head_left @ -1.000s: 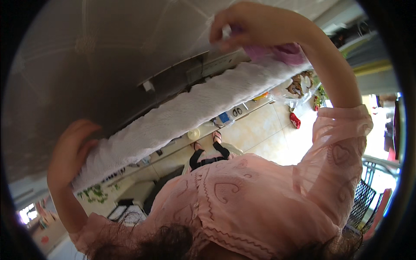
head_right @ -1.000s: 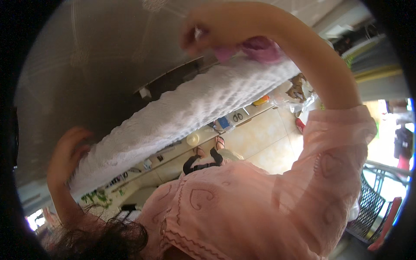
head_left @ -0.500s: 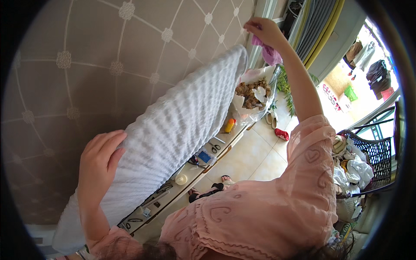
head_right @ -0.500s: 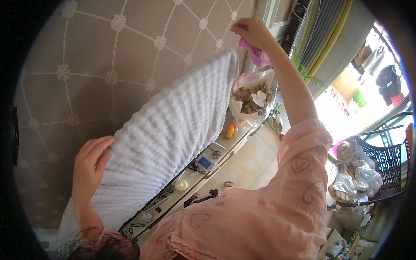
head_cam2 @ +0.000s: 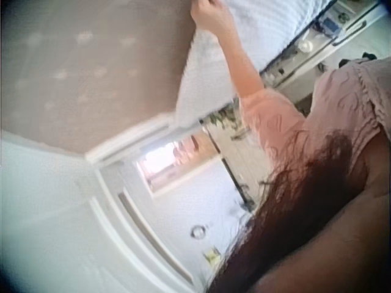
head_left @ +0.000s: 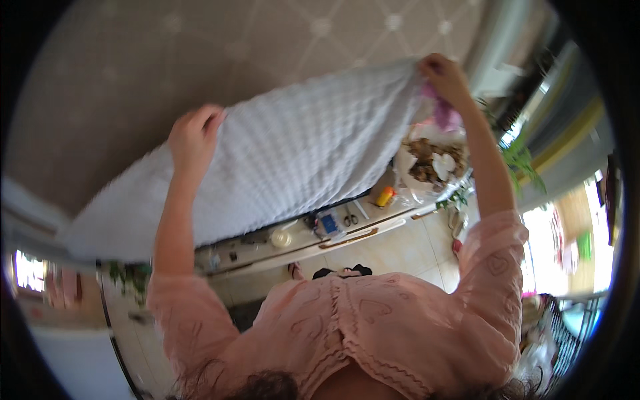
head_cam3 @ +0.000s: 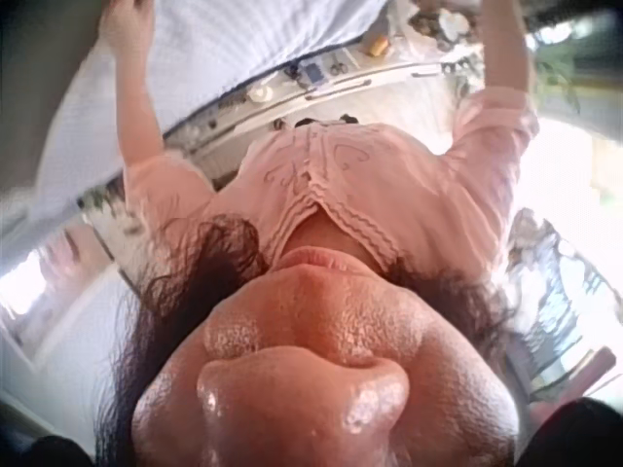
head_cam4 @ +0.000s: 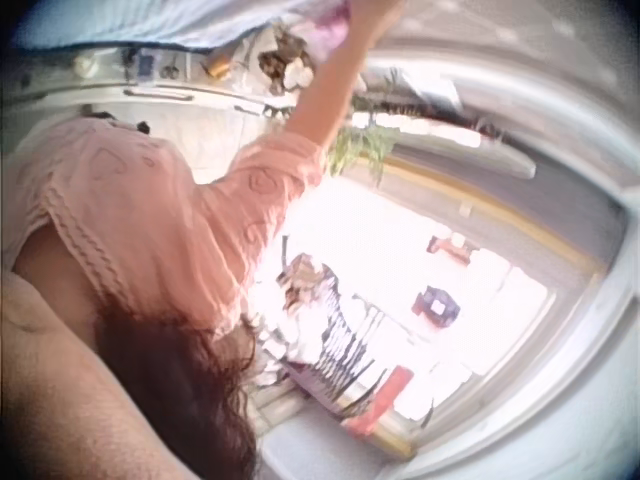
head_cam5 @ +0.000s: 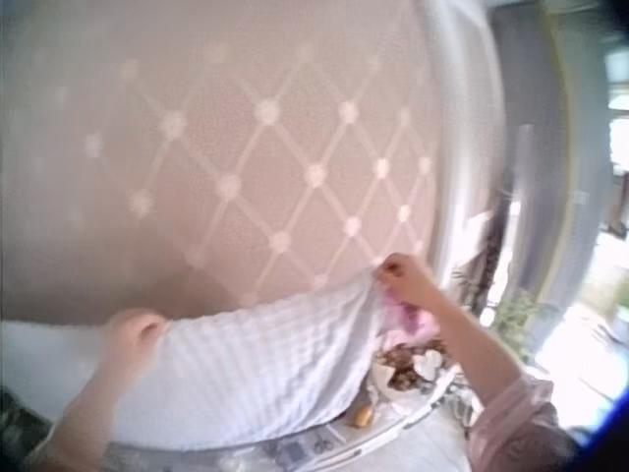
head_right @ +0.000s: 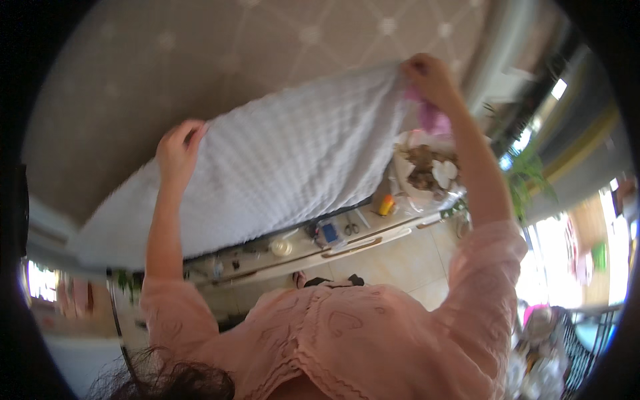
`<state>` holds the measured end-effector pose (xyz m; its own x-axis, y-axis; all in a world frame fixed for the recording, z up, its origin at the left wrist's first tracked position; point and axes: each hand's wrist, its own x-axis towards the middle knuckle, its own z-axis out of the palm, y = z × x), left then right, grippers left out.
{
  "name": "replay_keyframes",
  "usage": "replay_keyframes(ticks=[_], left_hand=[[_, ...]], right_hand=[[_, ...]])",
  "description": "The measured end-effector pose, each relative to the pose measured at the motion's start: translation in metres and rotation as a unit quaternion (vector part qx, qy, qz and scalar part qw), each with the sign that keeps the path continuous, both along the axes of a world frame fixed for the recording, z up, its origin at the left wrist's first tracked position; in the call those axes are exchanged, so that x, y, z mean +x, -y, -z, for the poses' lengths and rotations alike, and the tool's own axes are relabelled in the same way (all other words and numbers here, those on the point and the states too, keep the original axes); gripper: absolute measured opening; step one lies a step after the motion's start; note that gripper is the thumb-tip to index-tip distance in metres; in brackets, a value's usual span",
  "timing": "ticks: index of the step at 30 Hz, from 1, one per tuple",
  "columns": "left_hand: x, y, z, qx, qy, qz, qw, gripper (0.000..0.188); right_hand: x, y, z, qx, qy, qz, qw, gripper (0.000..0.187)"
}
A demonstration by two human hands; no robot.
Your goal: The person carries a blue basin from a bedroom to a bathroom and places it on the floor. They then walk to the living room, pick up a cloth, and cover a television with a white sheet. Finally, the person sits on the floor and organizes various items, including boxes and papers, into a drawer.
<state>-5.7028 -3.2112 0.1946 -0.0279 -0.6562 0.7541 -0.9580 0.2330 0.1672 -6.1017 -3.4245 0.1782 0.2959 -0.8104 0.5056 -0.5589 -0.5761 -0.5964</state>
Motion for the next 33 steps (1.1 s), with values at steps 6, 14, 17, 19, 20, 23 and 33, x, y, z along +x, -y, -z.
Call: replay_keyframes(ticks=[6,14,17,19,20,23,33], left_hand=[[0.026,0.003,0.029,-0.039,-0.140,0.057,0.988,0.013],[0.035,-0.081,0.025,-0.082,0.006,-0.087,0.993,0.013],[0.065,-0.127,0.033,-0.071,-0.028,-0.168,0.983,0.012],[0.088,-0.161,0.040,-0.040,-0.051,-0.210,0.976,0.012],[0.102,-0.176,0.044,-0.034,-0.051,-0.231,0.971,0.012],[0.134,-0.221,0.052,-0.013,-0.087,-0.300,0.950,0.014],[0.313,-0.303,0.086,0.045,-0.081,-0.357,0.929,0.022]], right_hand=[[0.013,0.016,-0.003,-0.092,-0.058,-0.044,0.993,0.028],[0.081,-0.057,-0.034,-0.230,-0.059,-0.102,0.966,0.017],[0.126,-0.086,-0.035,-0.203,-0.045,-0.185,0.961,0.016],[0.155,-0.109,-0.034,-0.157,-0.042,-0.216,0.963,0.015],[0.167,-0.117,-0.036,-0.152,-0.044,-0.228,0.961,0.014],[0.207,-0.132,-0.033,-0.189,-0.053,-0.254,0.947,0.014],[0.310,-0.153,-0.026,-0.244,-0.132,-0.175,0.945,0.025]])
